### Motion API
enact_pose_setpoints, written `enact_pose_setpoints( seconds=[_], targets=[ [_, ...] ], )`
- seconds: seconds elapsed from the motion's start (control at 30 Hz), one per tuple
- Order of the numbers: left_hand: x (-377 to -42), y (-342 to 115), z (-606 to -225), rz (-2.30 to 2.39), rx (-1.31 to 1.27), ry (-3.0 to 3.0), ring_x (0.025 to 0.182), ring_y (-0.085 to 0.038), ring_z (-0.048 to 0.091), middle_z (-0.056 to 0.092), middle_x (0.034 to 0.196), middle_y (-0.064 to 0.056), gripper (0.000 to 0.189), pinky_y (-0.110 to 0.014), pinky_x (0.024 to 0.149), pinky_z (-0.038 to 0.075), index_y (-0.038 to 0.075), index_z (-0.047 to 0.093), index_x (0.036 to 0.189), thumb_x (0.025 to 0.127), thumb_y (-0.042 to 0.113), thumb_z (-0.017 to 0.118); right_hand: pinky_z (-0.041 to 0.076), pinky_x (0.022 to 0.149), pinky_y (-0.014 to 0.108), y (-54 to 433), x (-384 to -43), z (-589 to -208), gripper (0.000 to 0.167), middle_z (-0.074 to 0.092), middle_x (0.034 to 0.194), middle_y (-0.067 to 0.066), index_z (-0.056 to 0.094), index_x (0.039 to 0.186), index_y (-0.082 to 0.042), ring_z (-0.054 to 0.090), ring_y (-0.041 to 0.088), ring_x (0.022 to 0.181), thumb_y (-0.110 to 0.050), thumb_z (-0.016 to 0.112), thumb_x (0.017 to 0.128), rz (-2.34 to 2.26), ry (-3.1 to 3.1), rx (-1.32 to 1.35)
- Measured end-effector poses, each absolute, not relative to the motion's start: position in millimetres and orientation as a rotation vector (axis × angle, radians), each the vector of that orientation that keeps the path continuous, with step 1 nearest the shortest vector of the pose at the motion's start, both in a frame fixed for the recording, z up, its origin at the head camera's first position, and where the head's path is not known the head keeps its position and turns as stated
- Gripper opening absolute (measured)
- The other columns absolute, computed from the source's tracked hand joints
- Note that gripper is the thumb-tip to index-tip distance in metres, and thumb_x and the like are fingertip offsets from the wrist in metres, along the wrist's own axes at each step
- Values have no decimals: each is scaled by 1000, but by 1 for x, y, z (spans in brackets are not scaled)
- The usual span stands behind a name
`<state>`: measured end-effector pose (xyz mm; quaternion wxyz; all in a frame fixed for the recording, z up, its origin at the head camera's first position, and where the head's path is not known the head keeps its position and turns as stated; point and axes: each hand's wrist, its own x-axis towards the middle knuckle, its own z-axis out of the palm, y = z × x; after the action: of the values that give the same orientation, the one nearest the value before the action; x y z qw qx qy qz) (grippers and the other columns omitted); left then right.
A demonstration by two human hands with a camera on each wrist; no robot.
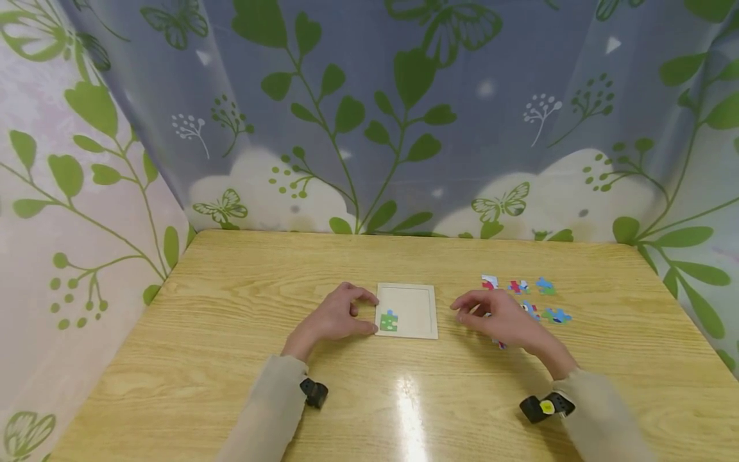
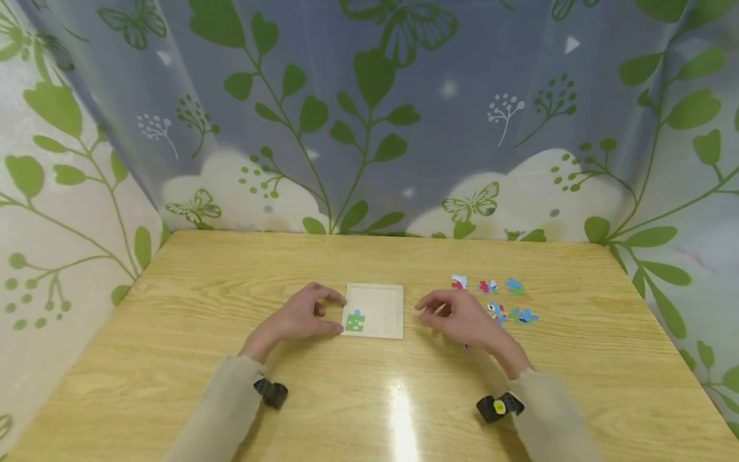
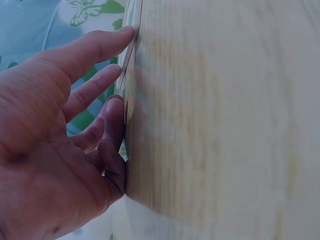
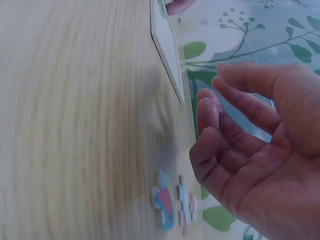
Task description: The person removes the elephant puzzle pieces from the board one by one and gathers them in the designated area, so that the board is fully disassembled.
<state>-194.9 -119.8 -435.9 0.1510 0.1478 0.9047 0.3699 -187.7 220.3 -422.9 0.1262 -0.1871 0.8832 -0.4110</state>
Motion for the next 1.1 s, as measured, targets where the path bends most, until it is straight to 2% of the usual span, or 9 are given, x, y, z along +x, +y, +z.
enact_pose_setpoints(
  seconds=[0.27, 0.6, 1.1],
  targets=[
    [-197, -119, -437, 1050, 448, 2618, 89, -16, 48, 52, 128, -8, 42, -33, 81, 39, 18, 68, 124, 85, 25, 84, 52, 67, 27, 204, -193, -428, 18, 70, 99, 8, 73, 113, -7, 66, 21, 83, -15, 68, 98, -1257, 2509, -617],
    [-199, -118, -436, 1033, 423, 2602, 91, -16, 47, 51, 130, -8, 45, -33, 82, 39, 20, 67, 126, 85, 26, 83, 50, 67, 24, 181, -198, -433, 16, 70, 95, 6, 74, 109, -6, 62, 13, 77, -15, 70, 96, -1261, 2515, -659],
    [-199, -117, -434, 1013, 405, 2605, 92, -18, 48, 51, 131, -8, 48, -33, 81, 40, 21, 65, 128, 85, 27, 83, 50, 68, 24, 148, -203, -433, 13, 69, 91, 4, 74, 106, -7, 61, 13, 75, -14, 70, 95, -1213, 2529, -714]
  ],
)
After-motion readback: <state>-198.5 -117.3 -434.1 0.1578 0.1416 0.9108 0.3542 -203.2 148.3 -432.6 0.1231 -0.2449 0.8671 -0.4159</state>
